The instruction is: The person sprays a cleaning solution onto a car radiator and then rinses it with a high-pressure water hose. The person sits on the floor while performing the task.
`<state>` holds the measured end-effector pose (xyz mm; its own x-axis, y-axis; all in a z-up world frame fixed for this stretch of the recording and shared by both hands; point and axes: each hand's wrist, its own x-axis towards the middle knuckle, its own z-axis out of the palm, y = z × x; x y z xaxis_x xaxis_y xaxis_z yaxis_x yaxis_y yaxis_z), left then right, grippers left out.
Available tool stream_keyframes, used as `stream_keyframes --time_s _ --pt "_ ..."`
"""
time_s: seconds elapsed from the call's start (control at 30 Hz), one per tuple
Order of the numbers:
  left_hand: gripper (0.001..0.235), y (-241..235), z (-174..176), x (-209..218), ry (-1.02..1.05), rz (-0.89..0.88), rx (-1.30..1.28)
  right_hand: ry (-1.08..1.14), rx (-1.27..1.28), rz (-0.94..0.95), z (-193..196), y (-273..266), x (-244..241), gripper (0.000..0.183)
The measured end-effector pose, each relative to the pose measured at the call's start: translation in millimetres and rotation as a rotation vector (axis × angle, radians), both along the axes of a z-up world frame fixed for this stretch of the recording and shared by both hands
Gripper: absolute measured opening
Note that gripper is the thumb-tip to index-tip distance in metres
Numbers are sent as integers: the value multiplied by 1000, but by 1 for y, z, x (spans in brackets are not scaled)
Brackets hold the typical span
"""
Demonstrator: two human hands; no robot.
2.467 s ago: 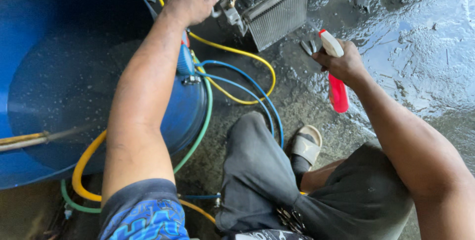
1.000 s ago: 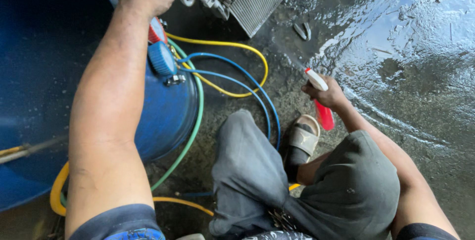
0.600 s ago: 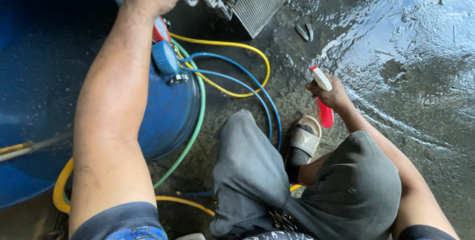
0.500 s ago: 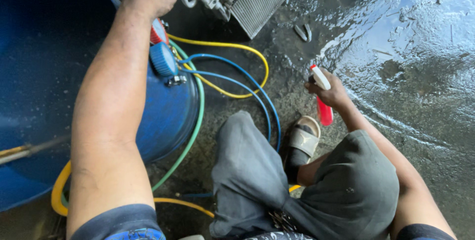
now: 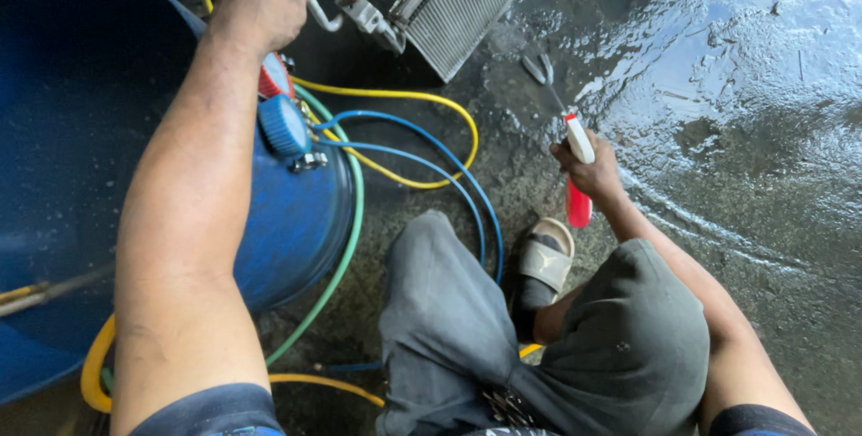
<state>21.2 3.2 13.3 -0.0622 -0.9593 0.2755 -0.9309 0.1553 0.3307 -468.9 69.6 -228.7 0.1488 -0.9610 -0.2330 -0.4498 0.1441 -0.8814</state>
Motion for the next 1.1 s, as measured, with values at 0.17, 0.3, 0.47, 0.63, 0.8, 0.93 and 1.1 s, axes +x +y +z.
stream_keyframes --time_s 0.17,0.3,0.47,0.63,0.8,0.93,1.1 --pt "36 -1 -3 3 -12 1 -22 88 -220 98 -2 -2 -1 30" --pt "45 -3 -7 6 -71 -38 -56 62 24 34 -4 -3 1 31" --pt "52 -3 -9 8 -82 -27 -46 -35 -111 172 -13 -1 -3 27" --pt "60 -2 -4 5 -81 -72 -81 -229 80 189 -17 4 -1 24" --pt "57 -3 -3 3 -55 -45 -55 -381 66 197 -6 -1 -6 19" --pt "58 -3 -4 2 -69 -75 -118 -325 86 151 1 -1 -9 16" --pt "48 -1 1 -1 -36 -7 -18 -394 6 319 6 4 -7 17"
